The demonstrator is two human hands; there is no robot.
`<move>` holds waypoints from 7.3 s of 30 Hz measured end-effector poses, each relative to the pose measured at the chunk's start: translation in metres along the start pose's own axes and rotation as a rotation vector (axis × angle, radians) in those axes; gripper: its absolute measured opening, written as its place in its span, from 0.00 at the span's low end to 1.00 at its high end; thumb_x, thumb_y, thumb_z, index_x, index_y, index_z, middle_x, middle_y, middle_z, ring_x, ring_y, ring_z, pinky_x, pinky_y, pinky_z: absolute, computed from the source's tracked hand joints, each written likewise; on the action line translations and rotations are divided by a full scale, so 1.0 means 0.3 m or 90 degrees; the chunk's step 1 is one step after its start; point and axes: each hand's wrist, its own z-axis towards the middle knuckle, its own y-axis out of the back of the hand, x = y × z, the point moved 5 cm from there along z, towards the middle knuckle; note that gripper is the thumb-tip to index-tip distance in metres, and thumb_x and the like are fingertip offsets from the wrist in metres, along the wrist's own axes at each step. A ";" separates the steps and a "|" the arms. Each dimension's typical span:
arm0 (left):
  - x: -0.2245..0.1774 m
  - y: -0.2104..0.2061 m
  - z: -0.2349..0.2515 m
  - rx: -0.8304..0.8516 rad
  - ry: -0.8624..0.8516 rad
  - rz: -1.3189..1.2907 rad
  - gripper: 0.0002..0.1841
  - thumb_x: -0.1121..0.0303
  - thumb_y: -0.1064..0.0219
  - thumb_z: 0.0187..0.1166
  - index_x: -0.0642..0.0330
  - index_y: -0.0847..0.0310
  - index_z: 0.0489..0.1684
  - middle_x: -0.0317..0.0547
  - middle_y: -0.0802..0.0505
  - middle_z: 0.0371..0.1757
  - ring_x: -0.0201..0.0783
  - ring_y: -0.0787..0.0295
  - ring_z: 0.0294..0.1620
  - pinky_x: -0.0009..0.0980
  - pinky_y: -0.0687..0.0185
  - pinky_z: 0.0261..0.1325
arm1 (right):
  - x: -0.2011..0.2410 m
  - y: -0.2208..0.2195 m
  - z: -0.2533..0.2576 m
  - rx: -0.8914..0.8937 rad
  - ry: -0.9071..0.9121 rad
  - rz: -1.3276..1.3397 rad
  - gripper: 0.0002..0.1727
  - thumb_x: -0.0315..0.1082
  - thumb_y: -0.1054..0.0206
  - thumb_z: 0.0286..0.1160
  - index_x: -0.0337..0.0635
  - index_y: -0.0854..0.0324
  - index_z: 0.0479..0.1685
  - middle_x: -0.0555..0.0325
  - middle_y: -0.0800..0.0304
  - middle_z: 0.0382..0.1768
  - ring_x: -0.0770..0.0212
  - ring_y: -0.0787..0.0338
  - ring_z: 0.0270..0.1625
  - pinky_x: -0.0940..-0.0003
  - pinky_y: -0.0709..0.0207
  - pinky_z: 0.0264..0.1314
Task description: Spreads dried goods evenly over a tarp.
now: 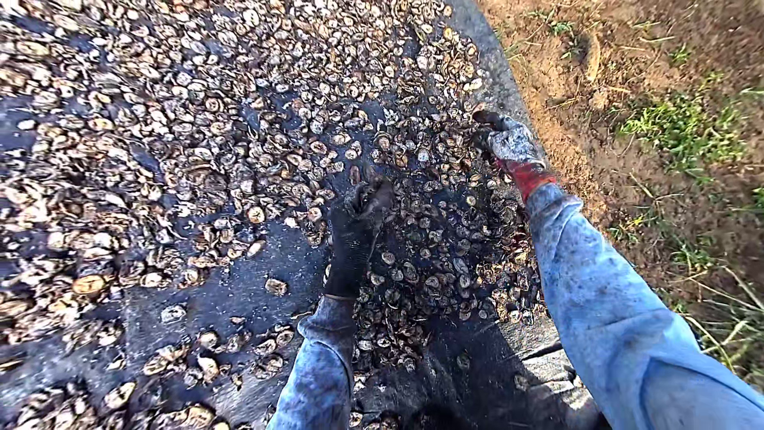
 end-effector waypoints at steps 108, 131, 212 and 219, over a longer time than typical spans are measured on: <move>0.032 -0.200 -0.311 0.196 -0.002 0.463 0.44 0.46 0.17 0.61 0.36 0.28 0.86 0.61 0.45 0.95 0.76 0.59 0.92 0.81 0.58 0.81 | -0.154 0.004 -0.645 0.489 0.251 -0.418 0.23 0.32 0.35 0.82 0.41 0.20 0.77 0.38 0.15 0.71 0.37 0.17 0.75 0.34 0.30 0.77; -0.169 -0.498 -0.606 0.337 0.154 0.331 0.33 0.71 0.35 0.82 0.49 0.36 0.90 0.59 0.20 0.81 0.59 0.22 0.79 0.60 0.29 0.79 | -0.514 0.220 -0.758 0.218 0.039 -0.226 0.26 0.39 0.44 0.90 0.42 0.29 0.85 0.32 0.18 0.74 0.31 0.20 0.77 0.31 0.36 0.80; 0.292 1.184 -0.796 -0.211 0.313 0.465 0.40 0.38 0.37 0.80 0.38 0.43 0.93 0.70 0.46 0.93 0.79 0.49 0.89 0.80 0.43 0.76 | 0.676 -0.504 -1.016 0.155 0.275 -0.220 0.27 0.40 0.50 0.95 0.33 0.32 0.84 0.32 0.24 0.78 0.38 0.22 0.79 0.42 0.32 0.82; 0.362 0.969 -0.837 -0.108 0.361 0.450 0.43 0.37 0.40 0.83 0.47 0.49 0.96 0.72 0.44 0.92 0.79 0.54 0.90 0.83 0.53 0.79 | 0.323 -0.973 -1.867 0.527 0.716 -0.252 0.60 0.70 0.14 0.32 0.63 0.25 0.83 0.37 0.42 0.91 0.29 0.50 0.93 0.23 0.57 0.88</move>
